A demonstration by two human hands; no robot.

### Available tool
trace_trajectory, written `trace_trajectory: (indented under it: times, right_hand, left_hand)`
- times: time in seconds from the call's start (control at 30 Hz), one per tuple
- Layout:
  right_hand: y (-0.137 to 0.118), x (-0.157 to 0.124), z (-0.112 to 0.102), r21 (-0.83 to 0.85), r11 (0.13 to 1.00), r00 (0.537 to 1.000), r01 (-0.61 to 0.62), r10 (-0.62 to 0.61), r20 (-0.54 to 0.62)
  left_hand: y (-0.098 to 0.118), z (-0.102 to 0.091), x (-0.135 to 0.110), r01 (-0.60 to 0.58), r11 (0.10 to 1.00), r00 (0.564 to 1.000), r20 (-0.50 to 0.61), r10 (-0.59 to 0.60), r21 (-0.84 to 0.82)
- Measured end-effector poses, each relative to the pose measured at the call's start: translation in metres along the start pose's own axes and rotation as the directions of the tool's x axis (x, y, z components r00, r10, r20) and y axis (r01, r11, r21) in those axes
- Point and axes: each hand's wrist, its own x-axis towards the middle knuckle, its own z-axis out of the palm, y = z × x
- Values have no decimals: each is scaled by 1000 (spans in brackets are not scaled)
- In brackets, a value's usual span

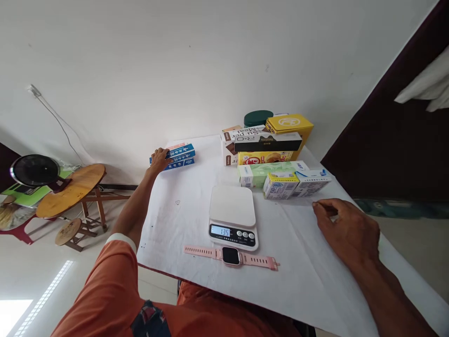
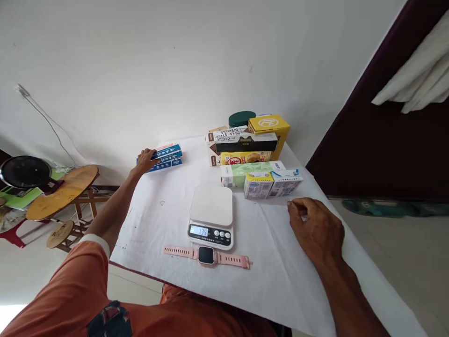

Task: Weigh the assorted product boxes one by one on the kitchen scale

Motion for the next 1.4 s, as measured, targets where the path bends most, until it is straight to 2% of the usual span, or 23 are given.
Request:
trace_trajectory:
  times: [0.17, 0.23, 0.3, 0.4, 0.53, 0.63, 0.7, 0.77, 0.83, 0.93, 1.07, 1.13, 1.23, 1.4]
  right_hand:
    - [2, -1, -1, -12, 999, 999, 33, -34, -22]
    - [1, -3, -2, -18, 999, 998, 45, -46, -33]
    - [0, -3, -4, -11, 998, 998, 55, -55, -19]
    - [-3, -3, -5, 18, 997, 997, 71, -71, -5]
    - [-2, -3, -3, 42, 995, 994, 88, -85, -76]
    - [-1, -3, -4, 50, 994, 989, 100, -94, -116]
    - [-1, -2, -6, 66, 993, 986, 101, -91, -138]
    - [-3, -1, -8, 81, 992, 983, 101, -87, -159]
    - [-5, -1, -11, 87, 991, 980, 106, -89, -180]
    - [-8, -1, -14, 104, 987, 973, 124, -100, -208]
    - [-9, -1, -17, 130, 982, 970, 134, -103, -222]
    - [-9, 0, -17, 123, 985, 972, 125, -96, -216]
    - [-8, 0, -16, 114, 987, 975, 114, -89, -204]
    - [-7, 1, -15, 110, 988, 977, 113, -90, -193]
  left_hand:
    - [-3, 8, -1, 4, 1000, 999, -44, -3, 13]
    - [7, 9, -7, -34, 999, 995, -94, 35, 12]
    - [28, 11, -15, -139, 990, 978, -157, 136, -5]
    - [80, 14, -33, -391, 919, 904, -210, 373, -53]
    - [167, 20, -62, -664, 736, 746, -195, 637, -136]
    - [229, 25, -79, -754, 633, 656, -165, 736, -175]
    - [263, 28, -87, -787, 596, 615, -123, 779, -157]
    - [291, 32, -92, -802, 589, 596, -77, 799, -93]
    - [311, 36, -96, -803, 595, 596, -38, 802, -21]
    - [329, 39, -99, -790, 611, 611, -10, 791, 45]
    - [341, 36, -101, -745, 666, 665, -36, 746, 43]
    - [343, 32, -102, -746, 666, 665, -16, 746, 32]
    - [339, 25, -101, -746, 665, 666, 27, 746, 16]
    - [317, 18, -95, -716, 695, 692, 63, 719, -69]
